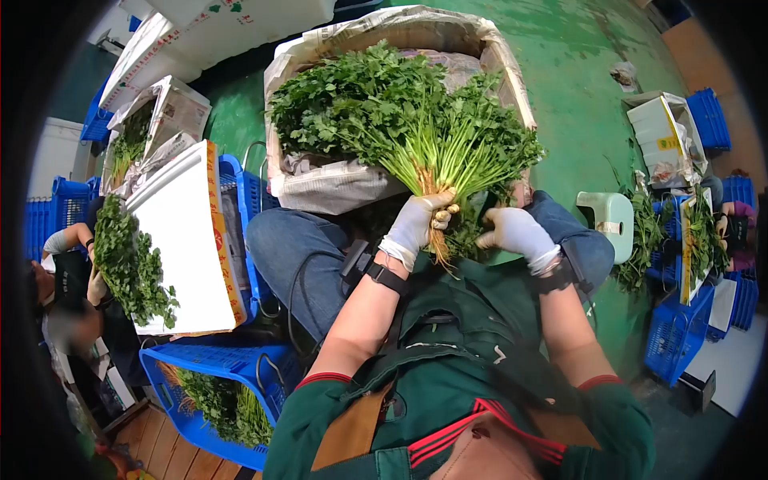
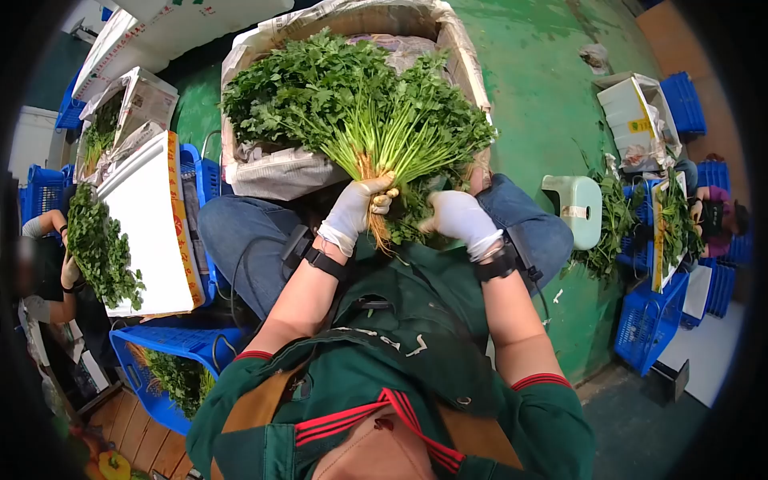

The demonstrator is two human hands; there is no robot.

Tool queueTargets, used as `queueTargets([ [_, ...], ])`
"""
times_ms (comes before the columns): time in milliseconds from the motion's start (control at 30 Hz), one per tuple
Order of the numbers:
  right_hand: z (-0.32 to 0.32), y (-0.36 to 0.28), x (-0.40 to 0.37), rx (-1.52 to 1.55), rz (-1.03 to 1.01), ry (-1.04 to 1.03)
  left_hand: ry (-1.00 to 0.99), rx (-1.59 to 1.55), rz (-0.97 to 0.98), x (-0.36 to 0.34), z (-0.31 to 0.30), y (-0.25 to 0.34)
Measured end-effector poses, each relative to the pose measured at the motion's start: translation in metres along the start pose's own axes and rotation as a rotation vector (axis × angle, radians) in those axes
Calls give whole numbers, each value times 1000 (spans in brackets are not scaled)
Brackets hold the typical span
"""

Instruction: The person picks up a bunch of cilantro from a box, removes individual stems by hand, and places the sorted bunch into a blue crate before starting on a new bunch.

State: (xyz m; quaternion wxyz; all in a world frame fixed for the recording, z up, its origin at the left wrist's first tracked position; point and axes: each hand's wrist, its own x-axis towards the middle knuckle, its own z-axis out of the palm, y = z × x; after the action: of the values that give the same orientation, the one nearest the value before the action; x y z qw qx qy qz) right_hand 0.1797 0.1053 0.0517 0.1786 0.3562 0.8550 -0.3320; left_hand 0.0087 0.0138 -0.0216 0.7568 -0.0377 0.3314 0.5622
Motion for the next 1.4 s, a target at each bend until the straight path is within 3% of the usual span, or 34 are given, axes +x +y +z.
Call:
queueTargets([
  [33,-5,-14,-4,-294,169,-97,-4,0,-2,3,-2,-2],
  [67,-2,-20,-6,-55,-48,259,-60,-8,11,5,-5,-4],
  [100,-10,-25,3,321,-44,175,-112,-14,20,7,-9,-8],
  [167,-15,-45,20,450,-230,466,-27,56,56,-1,-2,-9],
  [233,-15,-58,43,360,-240,702,-43,113,173,-10,9,-9],
  [300,-11,-52,62,275,-197,723,-7,120,211,-13,14,-7],
  [367,-11,-53,68,193,-83,671,-129,74,187,-11,4,-5],
  [433,-8,-46,72,162,-81,669,-117,28,173,-6,3,-7],
  [500,-9,-46,74,453,-14,592,-67,105,172,-8,6,-5],
  [567,-9,-61,63,436,-85,689,10,106,180,-12,18,-6],
  [633,-13,-77,57,117,-155,810,36,226,401,-8,23,-11],
  [700,-7,-72,62,71,-186,869,144,311,406,-9,23,-13],
  [800,0,-64,63,320,49,767,80,230,342,-14,25,-7],
  [900,7,-48,67,287,137,668,55,197,334,-12,24,-5],
  [967,6,-46,69,287,122,670,74,231,320,-15,26,-4],
  [1067,-1,-55,63,259,43,902,59,225,319,-16,28,-4],
  [1167,-9,-63,62,280,-70,972,77,228,329,-15,27,-7],
  [1300,-5,-58,68,181,-113,949,90,250,343,-13,23,-7],
  [1400,-2,-62,66,25,-22,809,103,254,374,-9,22,-11],
])
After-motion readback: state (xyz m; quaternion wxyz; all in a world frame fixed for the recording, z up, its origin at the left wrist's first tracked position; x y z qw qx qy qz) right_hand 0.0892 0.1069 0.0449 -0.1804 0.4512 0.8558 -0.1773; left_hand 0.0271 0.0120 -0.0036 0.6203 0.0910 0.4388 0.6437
